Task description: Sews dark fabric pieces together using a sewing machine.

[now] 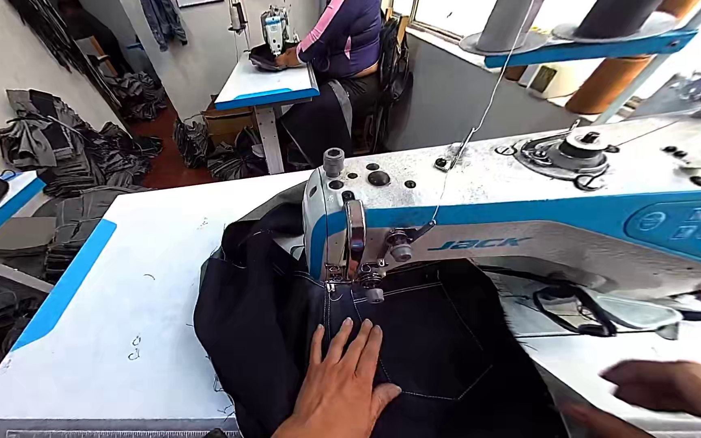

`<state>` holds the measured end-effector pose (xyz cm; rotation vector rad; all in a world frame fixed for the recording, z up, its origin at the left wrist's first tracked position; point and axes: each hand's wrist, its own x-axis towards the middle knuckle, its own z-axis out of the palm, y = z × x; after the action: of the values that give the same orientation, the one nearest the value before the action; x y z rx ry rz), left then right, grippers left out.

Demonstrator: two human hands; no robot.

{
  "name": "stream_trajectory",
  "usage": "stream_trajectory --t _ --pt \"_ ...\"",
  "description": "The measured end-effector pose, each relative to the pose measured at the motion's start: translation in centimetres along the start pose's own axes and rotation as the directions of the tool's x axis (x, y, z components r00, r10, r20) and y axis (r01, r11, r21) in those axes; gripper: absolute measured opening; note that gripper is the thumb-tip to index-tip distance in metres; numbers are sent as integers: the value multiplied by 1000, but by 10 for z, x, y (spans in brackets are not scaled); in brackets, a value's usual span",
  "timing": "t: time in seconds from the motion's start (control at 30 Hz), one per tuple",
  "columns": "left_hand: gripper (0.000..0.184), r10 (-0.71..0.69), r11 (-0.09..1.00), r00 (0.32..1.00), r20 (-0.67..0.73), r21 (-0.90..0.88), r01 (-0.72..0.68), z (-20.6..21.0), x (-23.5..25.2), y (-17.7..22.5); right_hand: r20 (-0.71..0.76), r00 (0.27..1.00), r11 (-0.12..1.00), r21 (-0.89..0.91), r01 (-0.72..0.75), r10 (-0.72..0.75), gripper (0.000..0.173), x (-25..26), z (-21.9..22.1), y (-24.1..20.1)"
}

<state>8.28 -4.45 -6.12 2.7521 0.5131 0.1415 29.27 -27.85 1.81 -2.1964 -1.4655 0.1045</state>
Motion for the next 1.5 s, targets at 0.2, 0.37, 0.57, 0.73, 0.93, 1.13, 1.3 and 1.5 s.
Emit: stream_trajectory --t 0.2,0.37,0.57,0.73,0.93,1.13,1.3,1.5 --pt "75 -110 979 992 -64 167 119 3 -4 -26 -33 945 945 25 326 -325 36 133 149 -29" --pt "79 -95 975 975 -198 178 132 0 -40 -53 -50 925 925 -82 372 -376 48 122 192 -53" --pt "74 -47 972 984 -172 221 85 1 -19 -58 -112 948 948 -149 282 -299 52 107 190 -43" --pt "74 -57 974 987 -149 209 88 -5 -8 -64 -127 948 950 -151 273 -292 51 121 191 -41" --pt "77 -59 978 992 -113 194 80 -8 4 -65 -167 947 957 -137 255 -276 49 126 188 -34" --pt "76 -61 973 991 -121 215 86 -9 1 -63 -168 945 954 -157 255 -281 47 125 190 -37" --pt "76 -45 971 987 -152 225 79 -7 2 -65 -164 946 955 -150 256 -280 47 127 189 -36" --pt "76 -41 972 987 -157 222 76 -7 4 -66 -169 946 953 -177 248 -278 47 128 191 -37"
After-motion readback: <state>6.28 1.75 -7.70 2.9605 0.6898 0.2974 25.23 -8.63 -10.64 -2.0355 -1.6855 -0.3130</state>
